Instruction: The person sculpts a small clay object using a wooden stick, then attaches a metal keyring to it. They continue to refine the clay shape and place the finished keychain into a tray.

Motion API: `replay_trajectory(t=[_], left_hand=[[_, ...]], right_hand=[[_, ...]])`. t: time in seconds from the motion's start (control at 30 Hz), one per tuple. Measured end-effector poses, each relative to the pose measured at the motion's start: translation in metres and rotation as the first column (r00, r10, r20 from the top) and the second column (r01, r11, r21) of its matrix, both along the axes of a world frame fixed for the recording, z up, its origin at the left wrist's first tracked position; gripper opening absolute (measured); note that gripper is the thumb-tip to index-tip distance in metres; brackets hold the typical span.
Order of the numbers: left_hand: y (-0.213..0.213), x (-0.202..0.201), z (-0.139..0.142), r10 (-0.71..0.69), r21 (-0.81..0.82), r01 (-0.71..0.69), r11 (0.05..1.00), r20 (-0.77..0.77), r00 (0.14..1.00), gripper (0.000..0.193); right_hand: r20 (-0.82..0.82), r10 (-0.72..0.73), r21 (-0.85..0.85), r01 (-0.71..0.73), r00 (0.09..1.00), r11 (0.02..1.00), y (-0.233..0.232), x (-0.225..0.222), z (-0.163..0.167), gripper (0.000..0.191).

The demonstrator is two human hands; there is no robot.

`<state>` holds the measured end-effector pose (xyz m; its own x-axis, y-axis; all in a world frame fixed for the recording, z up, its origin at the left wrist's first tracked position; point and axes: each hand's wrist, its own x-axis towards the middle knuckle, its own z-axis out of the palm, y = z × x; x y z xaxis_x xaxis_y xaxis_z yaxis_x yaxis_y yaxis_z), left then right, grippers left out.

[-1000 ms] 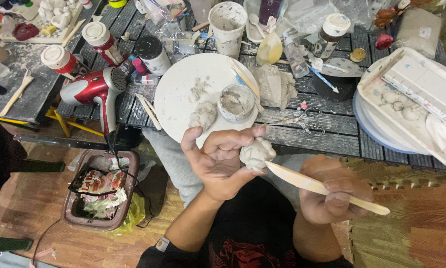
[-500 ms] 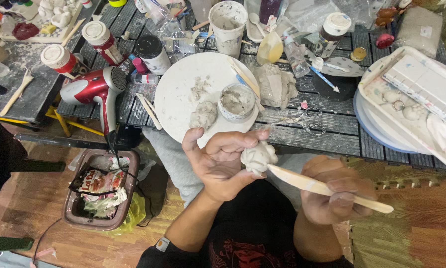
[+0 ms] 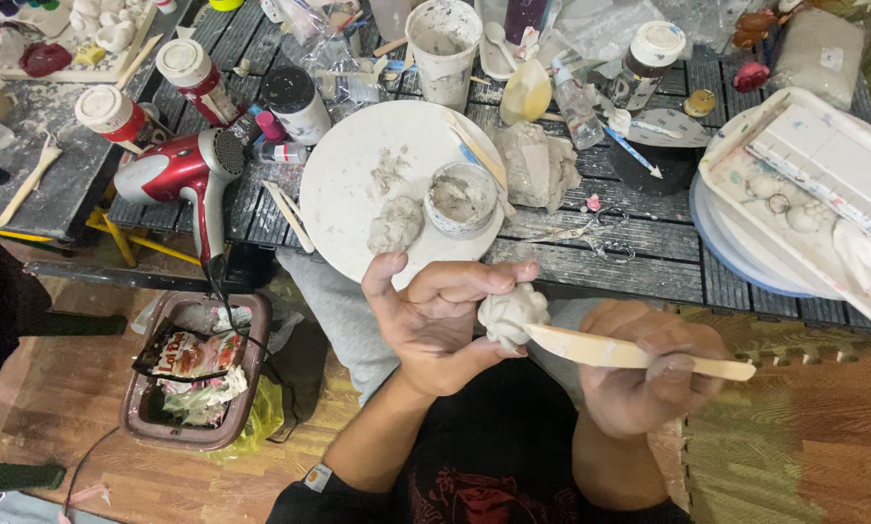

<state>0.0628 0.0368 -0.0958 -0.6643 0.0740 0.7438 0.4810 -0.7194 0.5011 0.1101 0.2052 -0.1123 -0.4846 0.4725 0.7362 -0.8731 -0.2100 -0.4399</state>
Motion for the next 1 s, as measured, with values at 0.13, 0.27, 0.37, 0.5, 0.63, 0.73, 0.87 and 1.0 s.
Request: replay_trajectory(t=[0.13,0.27,0.37,0.5,0.63,0.73,0.87,1.0], left_hand=[[0.0,0.001,0.0,-0.003,0.005,0.003,1.0,0.005,1.0,0.11],[0.001,0.0,0.0,-0.014,0.017,0.014,1.0,0.005,1.0,0.109],[0.001,-0.001,0.001,-0.01,0.017,0.01,1.0,-0.011,1.0,0.109],[0.001,0.0,0.004,-0.028,0.007,0.028,1.0,-0.011,1.0,0.107],[-0.005,-0.001,0.011,-0.117,-0.002,0.117,0.993,0.012,0.993,0.104],[-0.008,-0.004,0.016,-0.262,0.023,0.261,0.965,0.052,0.964,0.102],[-0.009,-0.002,0.022,-0.403,0.071,0.396,0.915,0.134,0.905,0.099],[-0.011,-0.002,0.025,-0.416,0.064,0.411,0.909,0.154,0.896,0.095]], right_hand=[[0.089,0.088,-0.033,-0.085,0.992,0.996,0.003,0.005,-0.004,0.018],[0.059,0.2,-0.183,-0.187,0.978,0.965,0.007,0.008,-0.006,0.016],[0.054,0.178,-0.169,-0.166,0.983,0.971,0.004,0.009,-0.007,0.017],[0.085,0.087,-0.044,-0.084,0.993,0.996,0.003,0.006,-0.003,0.016],[0.026,0.139,-0.107,-0.136,0.99,0.985,0.007,0.004,0.006,0.016],[0.027,0.126,-0.212,-0.118,0.992,0.97,0.011,0.009,0.013,0.018],[0.074,0.049,-0.106,-0.041,0.996,0.994,0.013,0.012,0.019,0.02],[0.084,0.04,-0.036,-0.037,0.996,0.999,0.013,0.012,0.021,0.022]])
